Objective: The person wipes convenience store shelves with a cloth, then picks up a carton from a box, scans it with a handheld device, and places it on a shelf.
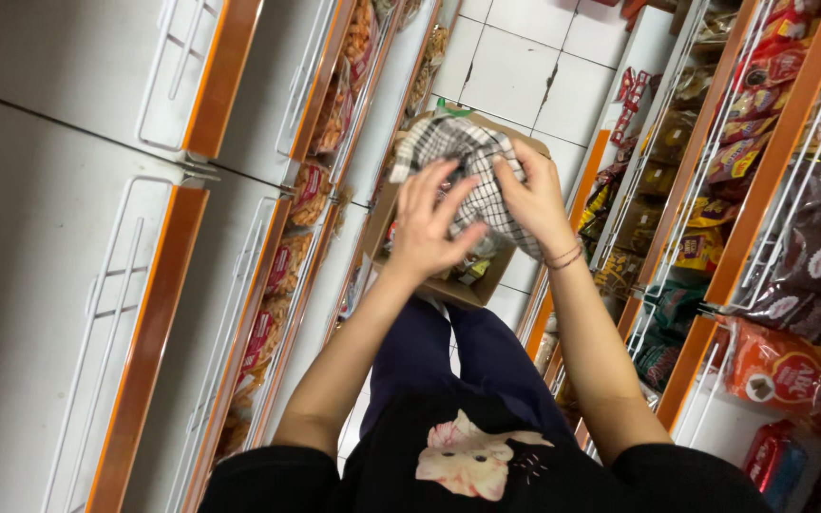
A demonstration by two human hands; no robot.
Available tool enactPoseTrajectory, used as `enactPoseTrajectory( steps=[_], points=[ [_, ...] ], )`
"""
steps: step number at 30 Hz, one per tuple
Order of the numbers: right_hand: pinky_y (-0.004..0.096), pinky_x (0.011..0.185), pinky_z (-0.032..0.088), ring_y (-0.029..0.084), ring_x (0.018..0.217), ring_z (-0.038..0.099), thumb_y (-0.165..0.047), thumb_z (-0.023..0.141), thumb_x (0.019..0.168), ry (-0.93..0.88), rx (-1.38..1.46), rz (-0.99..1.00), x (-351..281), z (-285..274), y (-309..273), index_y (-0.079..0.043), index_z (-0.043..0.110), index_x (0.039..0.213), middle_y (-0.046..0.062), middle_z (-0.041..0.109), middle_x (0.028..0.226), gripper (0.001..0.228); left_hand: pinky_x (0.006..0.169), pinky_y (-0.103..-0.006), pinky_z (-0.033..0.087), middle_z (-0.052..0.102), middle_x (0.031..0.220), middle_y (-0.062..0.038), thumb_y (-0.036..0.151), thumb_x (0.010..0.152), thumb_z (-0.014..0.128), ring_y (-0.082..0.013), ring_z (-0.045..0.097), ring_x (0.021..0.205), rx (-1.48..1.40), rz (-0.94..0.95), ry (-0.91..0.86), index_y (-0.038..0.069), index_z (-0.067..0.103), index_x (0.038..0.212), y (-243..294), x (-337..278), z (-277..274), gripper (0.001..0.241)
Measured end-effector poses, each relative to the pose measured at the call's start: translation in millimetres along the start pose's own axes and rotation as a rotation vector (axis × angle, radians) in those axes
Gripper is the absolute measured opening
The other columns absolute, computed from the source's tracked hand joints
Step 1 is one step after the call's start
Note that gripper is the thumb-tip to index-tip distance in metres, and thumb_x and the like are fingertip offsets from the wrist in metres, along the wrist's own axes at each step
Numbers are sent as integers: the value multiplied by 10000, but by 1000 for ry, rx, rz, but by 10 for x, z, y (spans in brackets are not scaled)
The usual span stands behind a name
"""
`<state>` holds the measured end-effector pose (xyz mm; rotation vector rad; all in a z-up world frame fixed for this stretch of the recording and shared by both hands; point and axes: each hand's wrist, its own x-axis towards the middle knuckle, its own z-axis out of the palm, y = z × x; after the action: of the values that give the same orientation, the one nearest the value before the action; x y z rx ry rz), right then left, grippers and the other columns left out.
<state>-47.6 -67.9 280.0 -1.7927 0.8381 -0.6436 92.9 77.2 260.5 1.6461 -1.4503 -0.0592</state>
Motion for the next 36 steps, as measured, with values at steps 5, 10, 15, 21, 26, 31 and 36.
enactPoseTrajectory(
  steps=[5,10,15,21,26,31,36],
  points=[
    [282,806,513,93,888,597,-135,651,1025,-225,34,-13,86,-18,-349,-10,682,1147,36,690,943,177,1136,-506,336,260,1576,-315,227,674,908,-450,316,1434,-459,-199,-145,24,298,1540,261,250,-153,1078],
    [332,906,475,134,1024,627,-141,814,815,-435,193,-369,142,-250,-751,40,574,1200,170,629,1068,488,1120,-362,479,610,1410,-186,60,815,792,-236,603,1303,-741,-431,-127,-22,384,1534,171,280,-195,830],
    [338,743,524,222,781,648,-130,878,771,-548,-274,-174,210,-411,-994,0,671,1048,93,684,890,370,977,-340,575,763,1158,-153,58,867,786,-180,709,1061,-905,-602,-201,-73,643,1312,-3,258,-361,486],
    [342,837,513,251,925,632,-49,812,686,-331,-103,-498,260,-260,-1226,33,638,1033,134,647,979,396,1043,-400,557,701,1271,-171,57,805,768,-263,698,1146,-1587,-651,-225,-69,585,1379,47,229,-674,616],
    [326,840,540,217,903,686,-126,867,785,-270,-43,-395,196,74,-1475,-16,694,960,72,719,923,270,1137,-423,509,605,1404,-157,19,788,726,-268,637,1289,-1818,-566,-173,-17,444,1498,355,86,-892,765],
    [386,953,506,266,1021,632,-172,807,893,-173,92,-832,230,405,-1852,18,678,1005,141,680,1015,255,1059,-511,527,644,1328,-225,-67,808,679,-359,650,1207,-1717,-839,145,-88,478,1443,559,46,-1438,666],
    [346,901,500,240,965,610,-241,647,1030,-226,424,-915,356,722,-2391,39,653,1056,136,662,1026,281,1082,-433,521,636,1336,-164,-124,785,692,-295,631,1233,-1131,-566,348,-16,501,1408,1042,-65,-2583,661]
  ],
)
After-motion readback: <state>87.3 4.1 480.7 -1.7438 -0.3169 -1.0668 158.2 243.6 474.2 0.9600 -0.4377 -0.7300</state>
